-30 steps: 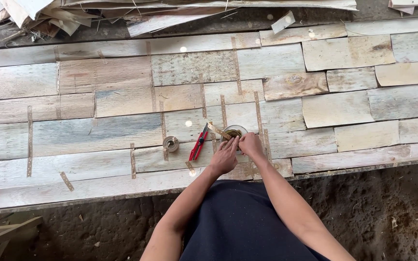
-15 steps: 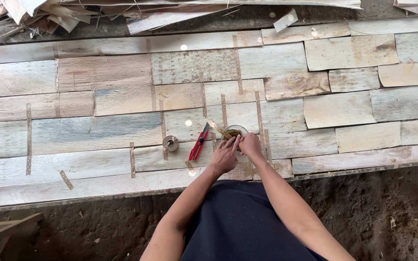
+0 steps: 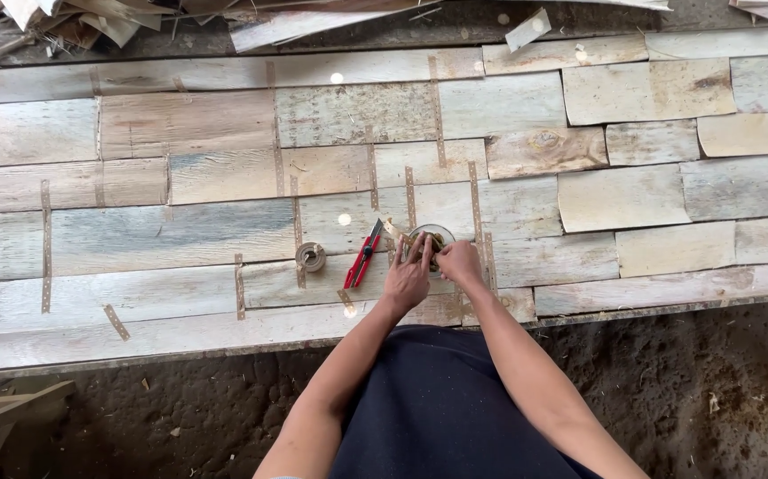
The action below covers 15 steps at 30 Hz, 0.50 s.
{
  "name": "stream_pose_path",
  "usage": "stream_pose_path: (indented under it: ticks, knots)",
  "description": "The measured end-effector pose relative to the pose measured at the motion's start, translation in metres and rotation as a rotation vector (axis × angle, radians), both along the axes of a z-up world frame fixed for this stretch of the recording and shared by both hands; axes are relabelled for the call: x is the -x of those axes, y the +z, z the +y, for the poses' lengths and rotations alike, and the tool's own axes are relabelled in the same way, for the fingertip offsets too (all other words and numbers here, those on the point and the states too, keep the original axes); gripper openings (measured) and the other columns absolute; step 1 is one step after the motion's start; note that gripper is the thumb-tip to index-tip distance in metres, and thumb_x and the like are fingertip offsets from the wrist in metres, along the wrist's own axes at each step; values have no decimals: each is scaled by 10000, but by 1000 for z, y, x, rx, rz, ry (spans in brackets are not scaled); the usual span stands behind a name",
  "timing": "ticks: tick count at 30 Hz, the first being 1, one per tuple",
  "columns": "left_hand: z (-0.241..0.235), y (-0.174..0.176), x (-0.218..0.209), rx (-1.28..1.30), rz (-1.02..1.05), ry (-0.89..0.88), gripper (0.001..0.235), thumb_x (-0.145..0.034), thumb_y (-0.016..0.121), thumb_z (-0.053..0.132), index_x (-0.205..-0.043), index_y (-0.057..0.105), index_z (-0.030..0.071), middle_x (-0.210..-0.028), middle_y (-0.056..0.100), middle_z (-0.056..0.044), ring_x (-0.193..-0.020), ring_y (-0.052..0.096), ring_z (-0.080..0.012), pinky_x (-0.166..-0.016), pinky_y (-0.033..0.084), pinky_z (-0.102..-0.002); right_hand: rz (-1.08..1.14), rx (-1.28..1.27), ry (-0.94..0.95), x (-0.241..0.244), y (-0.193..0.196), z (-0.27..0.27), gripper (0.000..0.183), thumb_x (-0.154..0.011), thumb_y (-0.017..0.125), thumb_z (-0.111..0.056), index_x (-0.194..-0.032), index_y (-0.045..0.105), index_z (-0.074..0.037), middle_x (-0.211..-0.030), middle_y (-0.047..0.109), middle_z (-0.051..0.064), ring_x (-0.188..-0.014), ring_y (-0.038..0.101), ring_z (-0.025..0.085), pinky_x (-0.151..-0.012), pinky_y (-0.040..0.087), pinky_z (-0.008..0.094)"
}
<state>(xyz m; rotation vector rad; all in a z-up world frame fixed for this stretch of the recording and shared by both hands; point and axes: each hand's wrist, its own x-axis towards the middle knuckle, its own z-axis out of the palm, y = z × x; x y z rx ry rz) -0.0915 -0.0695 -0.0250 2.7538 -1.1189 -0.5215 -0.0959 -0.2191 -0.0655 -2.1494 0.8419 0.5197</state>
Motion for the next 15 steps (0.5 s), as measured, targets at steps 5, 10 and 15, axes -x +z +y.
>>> stream_pose_path:
  ticks: [5, 10, 15]
  knots:
    - [1, 4, 1, 13, 11, 26, 948, -803, 564, 187, -1591, 112, -85, -1301, 710, -138, -1598, 80, -227, -1260, -81, -547, 4, -11, 31, 5, 32, -7, 218, -780, 615, -197, -795, 803, -87, -473, 655, 82, -474, 691, 233, -570, 604, 366]
    - [1, -3, 0, 48, 43, 30, 958, -806, 557, 181, -1608, 86, -52, -1381, 664, -110, -1593, 105, -224, -1266, -74, -552, -4, -78, -32, 8, 47, -13, 246, -791, 635, -161, -923, 794, -27, -508, 671, 105, -428, 663, 192, -484, 594, 303]
    - [1, -9, -1, 60, 65, 29, 1002, -809, 593, 226, -1624, 62, -14, -1402, 652, -102, -1594, 93, -222, -1265, -66, -562, -45, -125, -102, 1, 59, -18, 279, -832, 682, -174, -997, 768, 35, -537, 675, 126, -417, 656, 177, -429, 594, 284]
